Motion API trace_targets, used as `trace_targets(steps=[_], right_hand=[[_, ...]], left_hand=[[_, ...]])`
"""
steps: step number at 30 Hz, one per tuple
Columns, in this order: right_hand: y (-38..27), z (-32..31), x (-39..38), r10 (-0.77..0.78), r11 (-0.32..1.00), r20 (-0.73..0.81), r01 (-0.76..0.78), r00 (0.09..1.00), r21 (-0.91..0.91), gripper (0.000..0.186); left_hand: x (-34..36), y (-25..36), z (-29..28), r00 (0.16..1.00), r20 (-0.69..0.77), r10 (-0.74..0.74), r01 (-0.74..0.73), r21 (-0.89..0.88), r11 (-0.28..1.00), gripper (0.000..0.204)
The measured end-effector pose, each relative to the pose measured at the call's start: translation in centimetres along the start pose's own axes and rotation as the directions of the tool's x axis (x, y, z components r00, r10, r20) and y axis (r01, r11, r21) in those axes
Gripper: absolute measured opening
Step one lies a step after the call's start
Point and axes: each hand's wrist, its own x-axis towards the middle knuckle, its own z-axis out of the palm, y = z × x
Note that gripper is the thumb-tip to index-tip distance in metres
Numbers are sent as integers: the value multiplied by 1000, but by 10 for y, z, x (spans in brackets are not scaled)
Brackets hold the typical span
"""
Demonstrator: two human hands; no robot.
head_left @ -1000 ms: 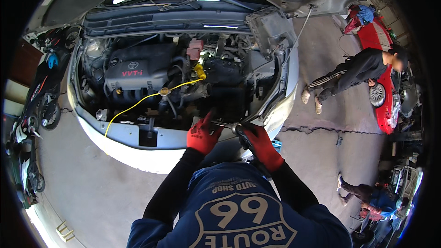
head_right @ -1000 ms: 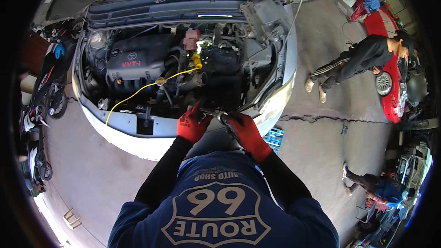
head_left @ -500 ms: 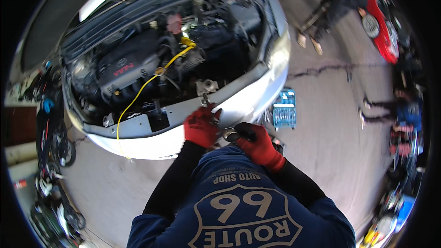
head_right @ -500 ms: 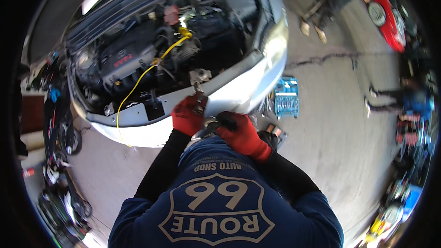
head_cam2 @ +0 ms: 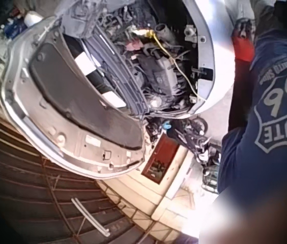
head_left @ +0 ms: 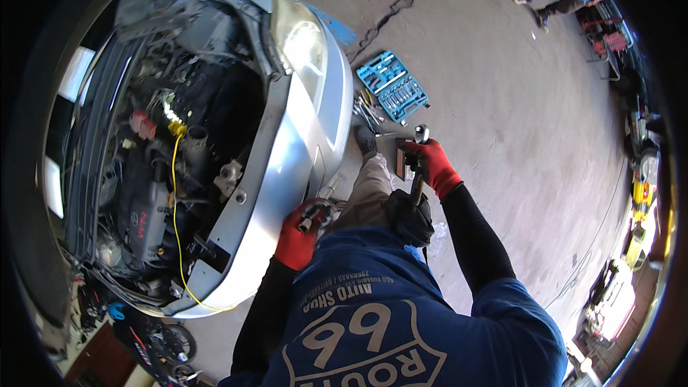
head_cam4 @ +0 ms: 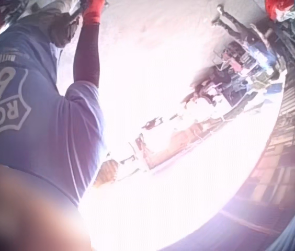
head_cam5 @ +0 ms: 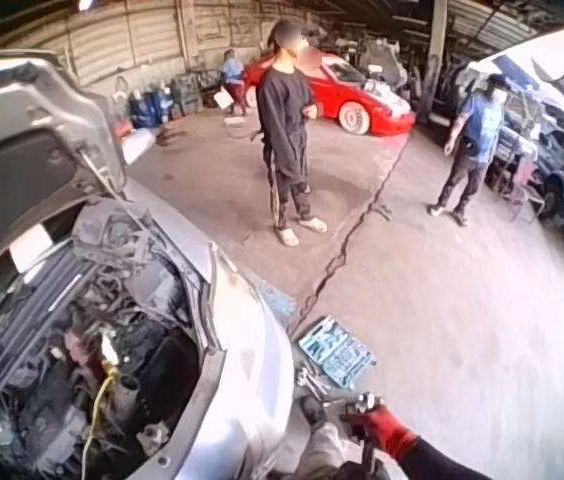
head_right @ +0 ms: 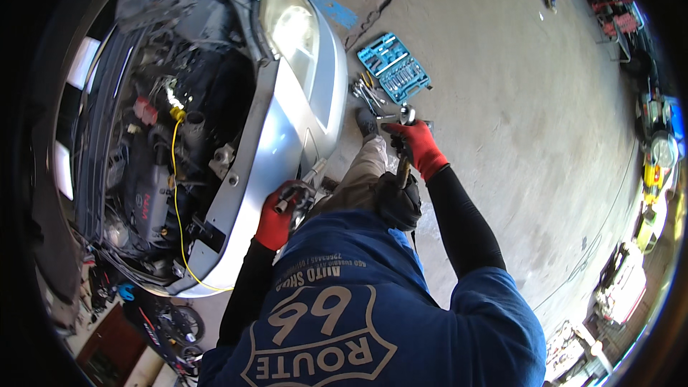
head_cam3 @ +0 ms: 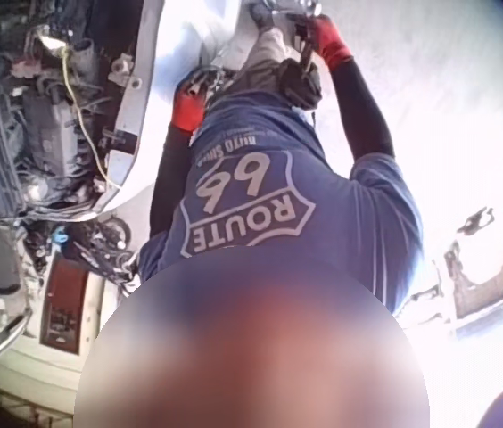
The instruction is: The person works under the open hood of a silver car in a service bay, using a socket wrench and other hand tools to remove and reinstall a black plastic engine cover. They also handle a yellow hose and a white rectangular filter-like part, placing the cover back into position while other people stand nearby.
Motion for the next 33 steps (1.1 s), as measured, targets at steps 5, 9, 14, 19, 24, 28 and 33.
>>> trace_targets(steps=[5, 9, 14, 19, 24, 28, 33], right_hand=[[35, -71, 116, 137, 987, -33, -133, 990, 92, 19], [63, -100, 257, 32, 927, -216, -109, 976, -360, 27], [107, -126, 415, -55, 506, -142, -95, 988, -858, 41], [156, -113, 563, 29, 314, 26, 15, 999, -949, 41], [194, -91, 672, 69, 241, 110, 90, 992, -966, 49], [214, -80, 718, 80, 100, 127, 119, 989, -988, 49], [232, -80, 738, 85, 73, 120, 114, 989, -991, 39]], left_hand=[[71, -18, 42, 986, 147, 76, -114, 273, 955, 28], [155, -35, 76, 978, 68, -195, 163, 324, 932, 31], [241, -105, 114, 865, 87, -494, 474, 180, 862, 29], [257, -184, 123, 702, 235, -672, 504, 503, 702, 33], [251, -225, 118, 768, 456, -450, 154, 552, 820, 36], [248, -236, 118, 704, 440, -558, 338, 483, 808, 45], [247, -237, 115, 626, 496, -602, 392, 467, 793, 69]])
